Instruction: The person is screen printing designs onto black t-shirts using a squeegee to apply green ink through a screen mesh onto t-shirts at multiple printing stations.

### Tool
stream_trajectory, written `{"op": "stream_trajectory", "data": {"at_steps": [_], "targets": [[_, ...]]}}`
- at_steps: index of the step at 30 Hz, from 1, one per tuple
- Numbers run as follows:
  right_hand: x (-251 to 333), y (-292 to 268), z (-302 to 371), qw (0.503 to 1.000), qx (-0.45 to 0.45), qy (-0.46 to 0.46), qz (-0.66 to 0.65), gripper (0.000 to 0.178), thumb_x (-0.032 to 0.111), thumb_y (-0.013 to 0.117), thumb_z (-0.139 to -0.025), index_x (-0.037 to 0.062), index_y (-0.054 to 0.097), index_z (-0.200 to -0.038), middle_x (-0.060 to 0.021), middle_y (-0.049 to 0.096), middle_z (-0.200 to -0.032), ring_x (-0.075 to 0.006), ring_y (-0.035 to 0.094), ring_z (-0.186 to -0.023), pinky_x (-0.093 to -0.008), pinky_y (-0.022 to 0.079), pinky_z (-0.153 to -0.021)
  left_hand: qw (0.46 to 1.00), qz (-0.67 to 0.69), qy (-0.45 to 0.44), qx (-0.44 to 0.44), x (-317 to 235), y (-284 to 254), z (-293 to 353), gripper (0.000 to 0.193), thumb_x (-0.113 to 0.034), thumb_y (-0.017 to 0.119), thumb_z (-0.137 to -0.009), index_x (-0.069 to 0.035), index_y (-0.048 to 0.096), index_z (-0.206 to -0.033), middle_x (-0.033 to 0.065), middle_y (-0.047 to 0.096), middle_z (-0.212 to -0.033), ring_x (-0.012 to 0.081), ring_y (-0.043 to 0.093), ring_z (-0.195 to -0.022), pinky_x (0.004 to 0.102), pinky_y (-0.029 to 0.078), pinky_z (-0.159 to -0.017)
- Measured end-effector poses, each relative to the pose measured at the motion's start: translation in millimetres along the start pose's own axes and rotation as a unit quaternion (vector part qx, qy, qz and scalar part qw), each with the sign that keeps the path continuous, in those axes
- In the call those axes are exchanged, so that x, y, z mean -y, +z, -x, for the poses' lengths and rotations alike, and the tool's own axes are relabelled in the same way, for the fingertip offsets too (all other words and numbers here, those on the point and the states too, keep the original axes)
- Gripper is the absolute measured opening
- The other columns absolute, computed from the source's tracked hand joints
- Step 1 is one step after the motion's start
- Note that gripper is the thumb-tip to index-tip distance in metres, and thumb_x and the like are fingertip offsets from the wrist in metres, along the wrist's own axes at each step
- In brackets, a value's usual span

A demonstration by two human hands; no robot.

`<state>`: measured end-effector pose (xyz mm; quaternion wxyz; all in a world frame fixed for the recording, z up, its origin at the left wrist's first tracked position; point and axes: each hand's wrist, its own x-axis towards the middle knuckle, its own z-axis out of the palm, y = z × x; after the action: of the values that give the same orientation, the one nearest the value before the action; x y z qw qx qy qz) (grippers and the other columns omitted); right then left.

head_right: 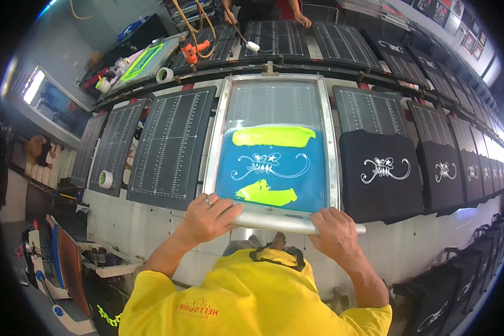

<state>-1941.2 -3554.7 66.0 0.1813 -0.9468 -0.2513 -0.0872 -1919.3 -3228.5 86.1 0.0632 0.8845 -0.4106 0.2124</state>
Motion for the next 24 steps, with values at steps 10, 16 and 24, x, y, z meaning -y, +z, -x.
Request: {"op": "stream_trajectory", "data": {"at_steps": [10, 16, 24], "targets": [[-42, -2, 13, 0.718, -0.186, 0.359, -0.567, 0.037, 0.013, 0.066, -0.084, -0.0054, 0.058, -0.116, -0.0103, 0.065, -0.100, -0.0178, 0.063, -0.089, -0.0315, 0.051, -0.081, 0.760, 0.464, -0.413, -0.191, 66, 58, 72, 0.048, -0.020, 0.059, -0.096, 0.001, 0.045, -0.137, 0.0173, 0.056, -0.132, 0.0261, 0.053, -0.124, 0.0375, 0.041, -0.104], [-54, 29, 35, 0.621, -0.341, 0.417, -0.569, 0.053, 0.018, 0.067, -0.085, -0.0030, 0.046, -0.129, -0.0149, 0.060, -0.114, -0.0252, 0.062, -0.101, -0.0389, 0.052, -0.088, 0.688, 0.449, -0.556, -0.125, 74, 126, 147, 0.044, -0.021, 0.056, -0.097, 0.004, 0.048, -0.133, 0.0173, 0.062, -0.123, 0.0205, 0.058, -0.114, 0.0339, 0.042, -0.100], [-60, 56, 46, 0.550, -0.354, 0.440, -0.616, 0.054, 0.017, 0.067, -0.082, -0.0033, 0.047, -0.128, -0.0157, 0.058, -0.114, -0.0268, 0.060, -0.103, -0.0401, 0.050, -0.089, 0.735, 0.358, -0.571, -0.077, 64, 166, 151, 0.042, -0.029, 0.055, -0.097, 0.004, 0.057, -0.122, 0.0173, 0.066, -0.110, 0.0248, 0.063, -0.104, 0.0333, 0.049, -0.085]]}}
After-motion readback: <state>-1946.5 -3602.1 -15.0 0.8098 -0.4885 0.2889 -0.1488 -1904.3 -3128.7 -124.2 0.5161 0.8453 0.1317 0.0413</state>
